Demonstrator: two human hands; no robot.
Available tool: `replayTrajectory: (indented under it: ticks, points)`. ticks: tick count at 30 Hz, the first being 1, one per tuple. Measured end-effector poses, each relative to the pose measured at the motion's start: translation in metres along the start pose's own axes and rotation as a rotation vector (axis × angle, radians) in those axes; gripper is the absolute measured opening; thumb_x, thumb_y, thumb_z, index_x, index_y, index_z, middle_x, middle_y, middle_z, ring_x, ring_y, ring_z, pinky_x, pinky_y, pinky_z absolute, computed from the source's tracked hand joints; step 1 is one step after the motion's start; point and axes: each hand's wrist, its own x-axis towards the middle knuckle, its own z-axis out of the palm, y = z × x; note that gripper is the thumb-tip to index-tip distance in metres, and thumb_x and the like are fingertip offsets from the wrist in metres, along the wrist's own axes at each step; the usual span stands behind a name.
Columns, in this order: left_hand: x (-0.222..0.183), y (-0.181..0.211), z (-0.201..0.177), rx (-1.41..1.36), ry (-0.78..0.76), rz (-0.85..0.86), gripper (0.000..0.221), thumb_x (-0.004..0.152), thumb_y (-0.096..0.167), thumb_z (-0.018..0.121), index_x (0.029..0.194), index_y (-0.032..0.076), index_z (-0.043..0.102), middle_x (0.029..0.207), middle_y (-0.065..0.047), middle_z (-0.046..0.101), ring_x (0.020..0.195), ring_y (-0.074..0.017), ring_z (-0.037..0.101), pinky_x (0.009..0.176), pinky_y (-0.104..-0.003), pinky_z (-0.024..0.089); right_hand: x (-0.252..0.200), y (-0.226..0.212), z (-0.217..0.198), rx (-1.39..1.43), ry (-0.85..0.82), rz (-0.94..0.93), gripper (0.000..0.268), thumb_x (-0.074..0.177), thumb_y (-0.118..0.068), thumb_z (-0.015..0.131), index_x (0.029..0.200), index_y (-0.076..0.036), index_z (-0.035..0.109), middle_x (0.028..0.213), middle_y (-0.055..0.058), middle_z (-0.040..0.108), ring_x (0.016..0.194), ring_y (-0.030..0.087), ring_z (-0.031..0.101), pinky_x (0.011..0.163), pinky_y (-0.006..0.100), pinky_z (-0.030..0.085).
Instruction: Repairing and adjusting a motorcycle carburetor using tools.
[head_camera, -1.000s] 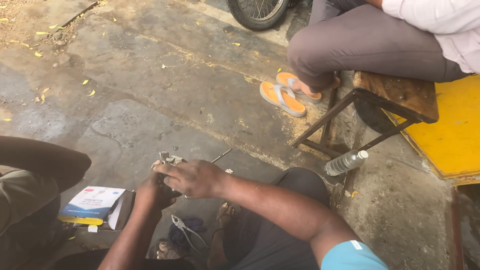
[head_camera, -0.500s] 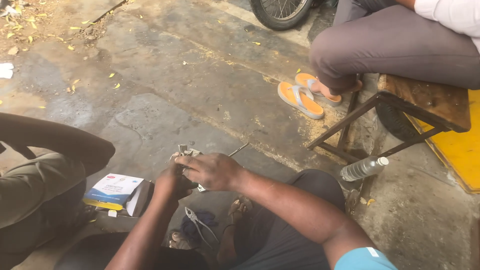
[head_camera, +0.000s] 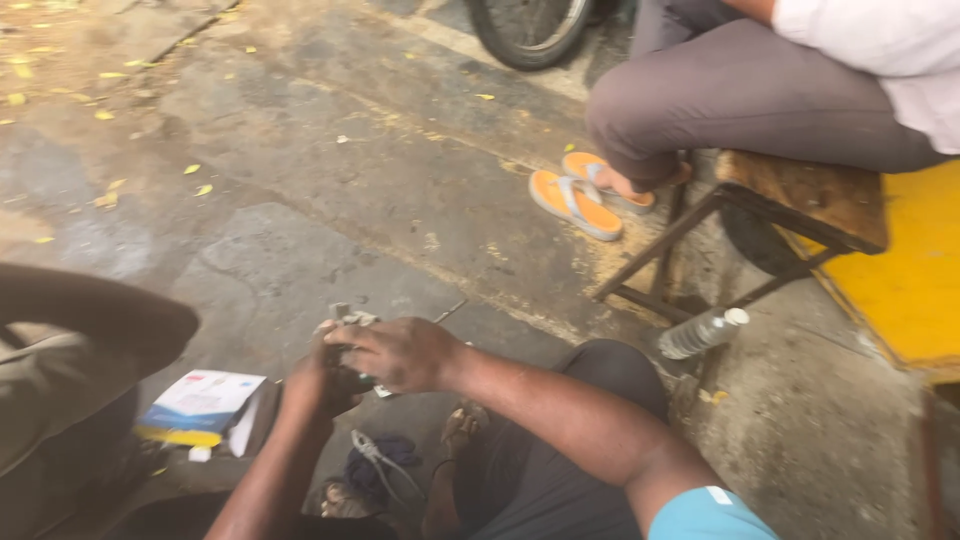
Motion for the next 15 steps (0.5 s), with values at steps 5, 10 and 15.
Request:
replayTrajectory:
  ticks: [5, 10, 15]
  points:
    - [0.021, -0.007, -0.002, -0.024, 0.005, -0.022, 0.068, 0.096, 0.064, 0.051, 0.12, 0.003, 0.068, 0.084, -0.012, 0.069, 0.068, -0.0261, 0.068, 0.054, -0.037, 0.049, -0.011, 0.009, 0.009, 0.043, -0.09, 0.073, 0.024, 0.102, -0.012, 0.065, 0.126, -0.008, 0.068, 0.134, 0.001, 0.063, 0.099, 0.021, 0.073, 0.075, 0.035, 0.061]
    - [0.11, -0.098, -0.042, 0.901, 0.034, 0.77, 0.092, 0.082, 0.045, 0.069, 0.165, 0.013, 0.046, 0.088, -0.007, 0.071, 0.064, -0.0208, 0.07, 0.054, -0.035, 0.054, -0.025, 0.017, 0.021, -0.033, -0.06, 0.04, 0.028, 0.101, -0.014, 0.065, 0.128, -0.011, 0.068, 0.14, 0.001, 0.059, 0.104, 0.024, 0.072, 0.079, 0.037, 0.06]
    - [-0.025, 0.018, 0.014, -0.018, -0.032, 0.047, 0.066, 0.092, 0.062, 0.056, 0.115, 0.003, 0.072, 0.077, -0.009, 0.066, 0.061, -0.0206, 0.066, 0.051, -0.035, 0.053, -0.008, 0.006, 0.001, -0.082, -0.065, -0.04, 0.019, 0.093, -0.009, 0.071, 0.112, -0.005, 0.071, 0.138, 0.004, 0.06, 0.093, 0.021, 0.071, 0.075, 0.033, 0.061]
